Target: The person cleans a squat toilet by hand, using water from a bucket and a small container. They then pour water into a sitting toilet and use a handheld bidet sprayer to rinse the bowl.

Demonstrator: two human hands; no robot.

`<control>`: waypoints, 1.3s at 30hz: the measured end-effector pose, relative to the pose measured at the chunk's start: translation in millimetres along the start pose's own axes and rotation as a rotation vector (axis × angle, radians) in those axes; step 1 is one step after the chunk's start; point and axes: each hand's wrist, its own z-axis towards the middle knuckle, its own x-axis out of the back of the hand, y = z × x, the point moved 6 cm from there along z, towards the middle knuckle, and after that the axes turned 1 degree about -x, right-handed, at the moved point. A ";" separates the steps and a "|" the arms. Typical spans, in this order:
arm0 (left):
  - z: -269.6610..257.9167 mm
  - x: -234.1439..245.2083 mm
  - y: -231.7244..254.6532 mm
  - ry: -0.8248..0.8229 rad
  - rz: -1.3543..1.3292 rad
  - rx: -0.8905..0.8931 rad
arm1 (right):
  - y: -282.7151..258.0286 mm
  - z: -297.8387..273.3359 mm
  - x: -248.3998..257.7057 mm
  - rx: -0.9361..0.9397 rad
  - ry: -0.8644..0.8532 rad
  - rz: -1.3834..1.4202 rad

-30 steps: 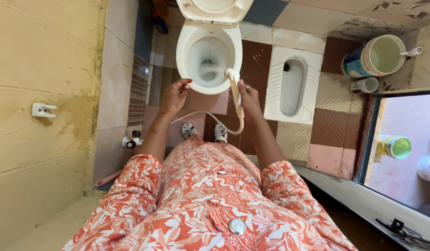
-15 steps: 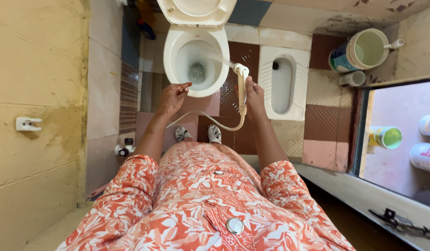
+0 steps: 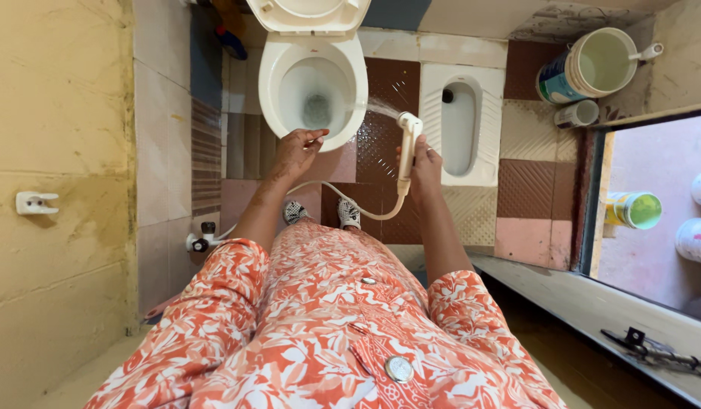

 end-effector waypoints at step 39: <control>-28.2 39.1 -81.7 0.393 -0.129 0.107 | -166.3 161.7 -100.2 0.323 -0.174 0.407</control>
